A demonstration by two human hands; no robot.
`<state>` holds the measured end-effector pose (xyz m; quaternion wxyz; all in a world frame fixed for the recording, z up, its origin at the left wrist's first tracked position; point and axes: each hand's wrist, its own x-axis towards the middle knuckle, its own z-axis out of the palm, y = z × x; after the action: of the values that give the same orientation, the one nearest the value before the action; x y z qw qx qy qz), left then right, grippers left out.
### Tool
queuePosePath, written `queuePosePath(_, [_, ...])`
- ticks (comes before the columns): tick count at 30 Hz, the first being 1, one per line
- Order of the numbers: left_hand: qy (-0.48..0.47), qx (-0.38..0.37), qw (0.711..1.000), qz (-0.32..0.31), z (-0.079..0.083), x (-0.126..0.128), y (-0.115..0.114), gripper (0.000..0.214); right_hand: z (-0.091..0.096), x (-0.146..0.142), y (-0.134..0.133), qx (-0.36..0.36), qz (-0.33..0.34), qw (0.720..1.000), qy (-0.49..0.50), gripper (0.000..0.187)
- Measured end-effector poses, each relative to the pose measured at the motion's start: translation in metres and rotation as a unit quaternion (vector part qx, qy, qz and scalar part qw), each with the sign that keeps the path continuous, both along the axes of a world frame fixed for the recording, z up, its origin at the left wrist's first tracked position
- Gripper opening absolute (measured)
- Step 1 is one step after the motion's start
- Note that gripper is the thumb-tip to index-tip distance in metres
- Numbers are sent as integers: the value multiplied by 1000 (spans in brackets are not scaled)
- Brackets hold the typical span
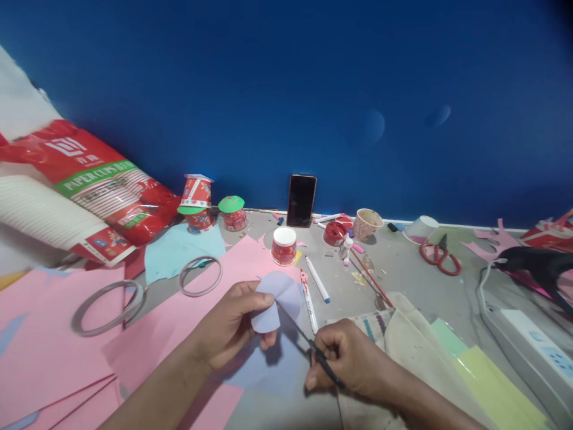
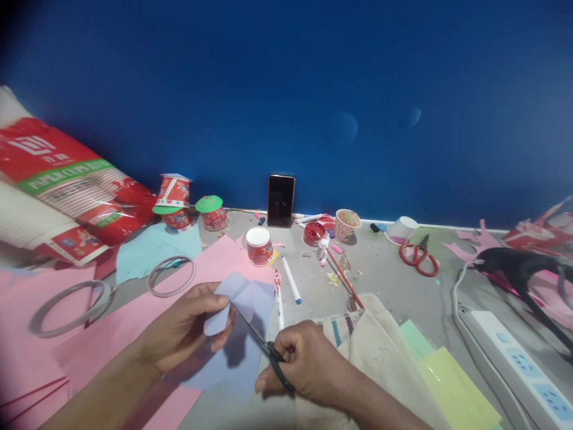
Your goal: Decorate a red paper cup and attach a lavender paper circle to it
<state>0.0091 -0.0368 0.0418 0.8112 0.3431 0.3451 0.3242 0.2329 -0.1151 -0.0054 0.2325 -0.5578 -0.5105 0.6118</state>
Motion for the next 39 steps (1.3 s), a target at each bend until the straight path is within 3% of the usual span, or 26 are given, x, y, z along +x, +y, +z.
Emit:
queuePosePath(6, [21,20,999,18,-2,-5,3,35,4,3,2,31,7,997,-70,64])
queuePosePath(11, [81,70,987,119,-5,-7,9,41,14,10,3,108,-18,985,-132,46])
queuePosePath(16, [126,119,975,141,-10,-5,12,43,42,34,9,239,-47,928,-283,35])
queuePosePath(21, [148,137,970,133,-14,-2,6,33,47,61,17,145,-48,852,-500,17])
queuePosePath(27, [185,145,963,130,-11,3,0,29,49,63,15,115,-9,809,-577,23])
queuePosePath(32, [190,145,961,139,-8,6,2,35,58,57,8,109,-36,792,-600,26])
queuePosePath(36, [172,173,961,130,5,9,2,35,58,56,2,108,-60,792,-598,36])
queuePosePath(39, [159,184,961,131,15,10,2,34,55,57,1,112,-74,798,-588,28])
